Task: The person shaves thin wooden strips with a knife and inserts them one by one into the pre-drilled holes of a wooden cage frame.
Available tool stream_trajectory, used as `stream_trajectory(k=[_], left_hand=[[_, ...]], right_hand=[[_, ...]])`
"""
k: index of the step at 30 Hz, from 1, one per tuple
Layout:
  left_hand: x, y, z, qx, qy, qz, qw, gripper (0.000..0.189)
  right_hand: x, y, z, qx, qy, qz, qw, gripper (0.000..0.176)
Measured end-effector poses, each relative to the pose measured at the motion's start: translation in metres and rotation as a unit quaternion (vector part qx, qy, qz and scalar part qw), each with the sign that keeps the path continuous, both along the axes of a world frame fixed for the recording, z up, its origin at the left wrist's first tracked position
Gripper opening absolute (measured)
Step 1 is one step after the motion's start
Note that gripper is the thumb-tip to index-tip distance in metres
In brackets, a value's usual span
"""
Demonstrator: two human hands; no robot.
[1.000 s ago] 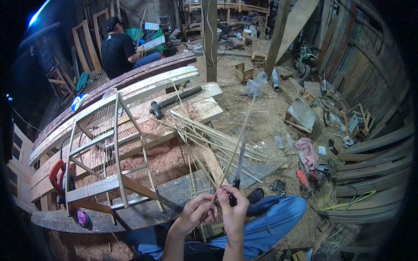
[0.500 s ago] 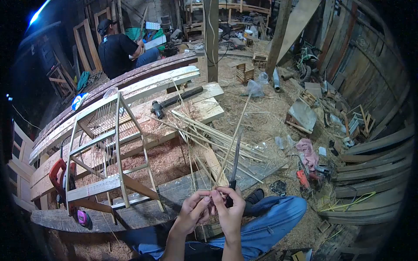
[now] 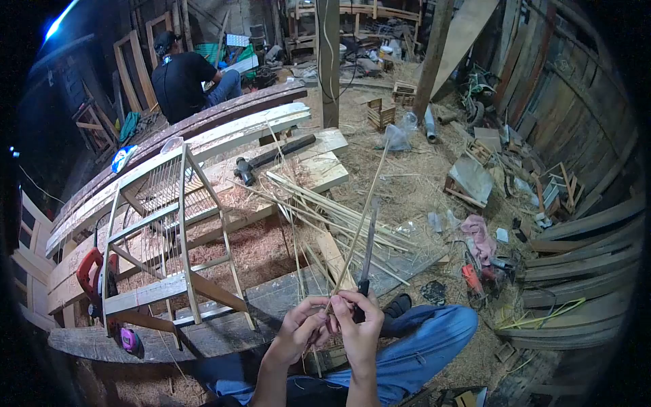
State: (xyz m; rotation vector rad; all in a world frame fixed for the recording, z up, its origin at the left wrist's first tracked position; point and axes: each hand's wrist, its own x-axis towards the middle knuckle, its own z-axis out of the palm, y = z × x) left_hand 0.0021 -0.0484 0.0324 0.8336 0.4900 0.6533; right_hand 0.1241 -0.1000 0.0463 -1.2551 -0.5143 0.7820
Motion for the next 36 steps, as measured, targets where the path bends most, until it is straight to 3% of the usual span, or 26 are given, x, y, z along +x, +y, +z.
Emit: stream_trajectory(k=[2,4,8,10,13,19,21,23,29,32,36], left_hand=[[0.004,-0.001,-0.004,0.008,0.014,0.024,1.000,0.022],[0.007,-0.002,-0.003,0.023,0.021,0.044,0.999,0.021],[0.002,-0.001,0.002,-0.012,-0.003,0.055,0.998,0.018],[0.002,0.000,0.002,-0.014,-0.004,0.067,0.998,0.017],[-0.001,0.002,0.005,-0.015,0.000,0.072,0.997,0.016],[-0.001,0.002,0.007,0.008,0.027,0.080,0.996,0.022],[0.000,0.001,0.006,0.009,0.027,0.087,0.996,0.023],[0.001,0.001,0.004,0.022,0.018,0.113,0.993,0.021],[-0.002,-0.003,-0.006,0.020,0.041,0.152,0.987,0.020],[-0.004,-0.007,-0.007,0.034,0.132,0.178,0.974,0.021],[-0.004,-0.007,-0.011,0.092,0.116,0.189,0.971,0.023]], right_hand=[[0.000,0.000,0.001,0.003,0.041,0.016,0.999,0.017],[0.001,0.001,-0.004,-0.003,-0.118,0.008,0.993,0.016],[0.000,-0.001,0.010,-0.032,-0.104,0.052,0.993,0.014],[0.000,0.000,0.011,-0.025,-0.238,0.024,0.971,0.013],[0.001,-0.002,0.009,-0.012,-0.177,-0.042,0.983,0.015],[0.013,-0.005,0.002,0.073,-0.089,-0.057,0.992,0.029],[0.024,-0.008,-0.001,0.014,-0.269,0.020,0.963,0.032],[0.019,-0.013,0.009,0.003,-0.228,0.011,0.974,0.026],[0.011,-0.005,0.018,0.022,-0.402,0.088,0.911,0.019],[0.011,-0.001,0.010,0.044,-0.469,0.072,0.879,0.020],[0.010,-0.001,0.009,0.043,-0.507,0.053,0.859,0.025]])
